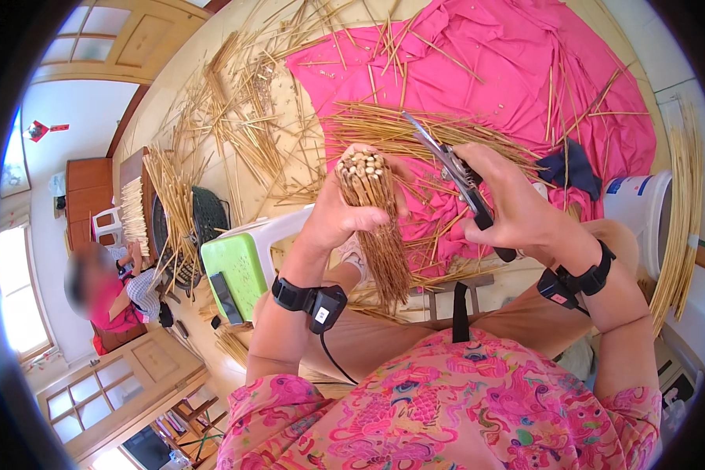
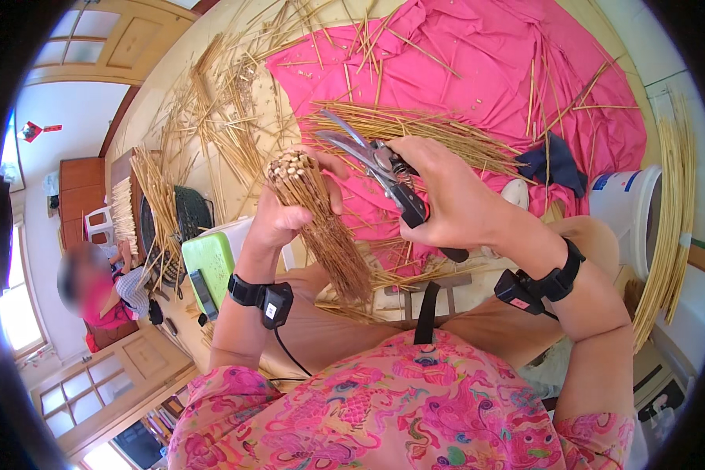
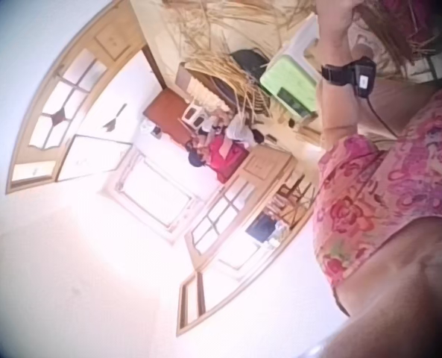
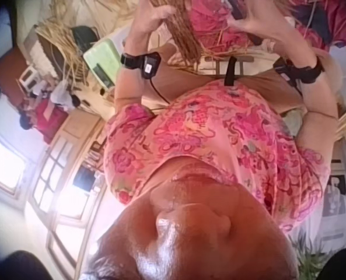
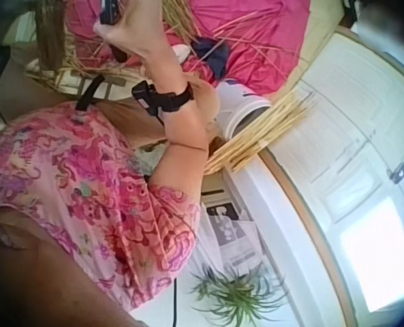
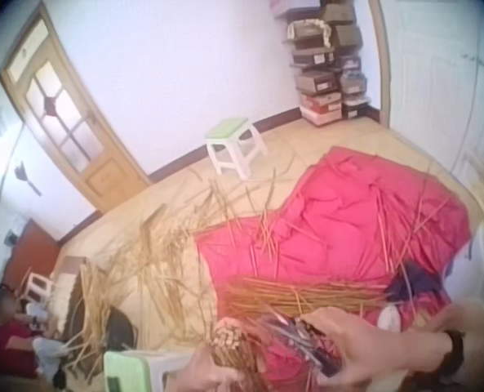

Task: The person sits on the floor and uses pruning shears to trim the ends of bundles of thin bamboo sticks. They repeatedly cut the sticks to create a uniform length, then place the trimmed bundles aside.

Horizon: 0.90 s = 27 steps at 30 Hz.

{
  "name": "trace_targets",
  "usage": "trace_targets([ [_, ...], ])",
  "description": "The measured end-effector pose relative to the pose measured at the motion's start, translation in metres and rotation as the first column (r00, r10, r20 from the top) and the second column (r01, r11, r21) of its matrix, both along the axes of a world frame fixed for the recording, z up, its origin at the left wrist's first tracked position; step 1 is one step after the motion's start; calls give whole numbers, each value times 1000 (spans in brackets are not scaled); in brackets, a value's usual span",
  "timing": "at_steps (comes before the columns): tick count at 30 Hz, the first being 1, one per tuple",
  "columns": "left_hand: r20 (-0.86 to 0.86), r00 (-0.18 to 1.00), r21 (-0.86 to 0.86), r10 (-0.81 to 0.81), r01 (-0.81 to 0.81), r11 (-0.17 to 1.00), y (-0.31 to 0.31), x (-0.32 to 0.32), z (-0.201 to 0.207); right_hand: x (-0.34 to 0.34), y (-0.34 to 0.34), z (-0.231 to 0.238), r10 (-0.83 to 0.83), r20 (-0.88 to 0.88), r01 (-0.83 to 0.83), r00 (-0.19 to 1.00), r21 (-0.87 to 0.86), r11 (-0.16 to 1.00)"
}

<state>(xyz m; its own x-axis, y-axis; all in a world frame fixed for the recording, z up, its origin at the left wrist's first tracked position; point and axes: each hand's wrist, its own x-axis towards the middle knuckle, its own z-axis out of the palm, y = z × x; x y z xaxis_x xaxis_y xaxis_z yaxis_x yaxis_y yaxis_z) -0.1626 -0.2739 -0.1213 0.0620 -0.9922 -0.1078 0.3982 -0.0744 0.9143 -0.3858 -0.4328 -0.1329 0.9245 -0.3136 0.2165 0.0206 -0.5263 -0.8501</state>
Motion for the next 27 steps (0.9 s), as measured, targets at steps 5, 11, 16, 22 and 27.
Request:
trace_targets([
  [5, 41, 998, 35, 43, -44, 998, 4, 8, -9, 1, -1, -4, 19, 14, -19, 1000, 0, 1000],
  [11, 59, 958, 5, 280, -281, 960, 0, -5, -2, 7, 2, 10, -85, -52, 73, 995, -203, 976],
  [16, 146, 974, -14, 174, -174, 985, 1, -3, -4, 8, 8, 4, -89, -54, 78, 995, -177, 981],
  [22, 276, 946, -5, 169, -174, 985, 5, -4, -5, 10, 12, 12, -69, -72, 53, 995, -211, 976],
  [27, 329, 943, 119, 50, -94, 988, 9, 3, 5, 9, 12, 11, 20, -29, -25, 999, -200, 980],
])
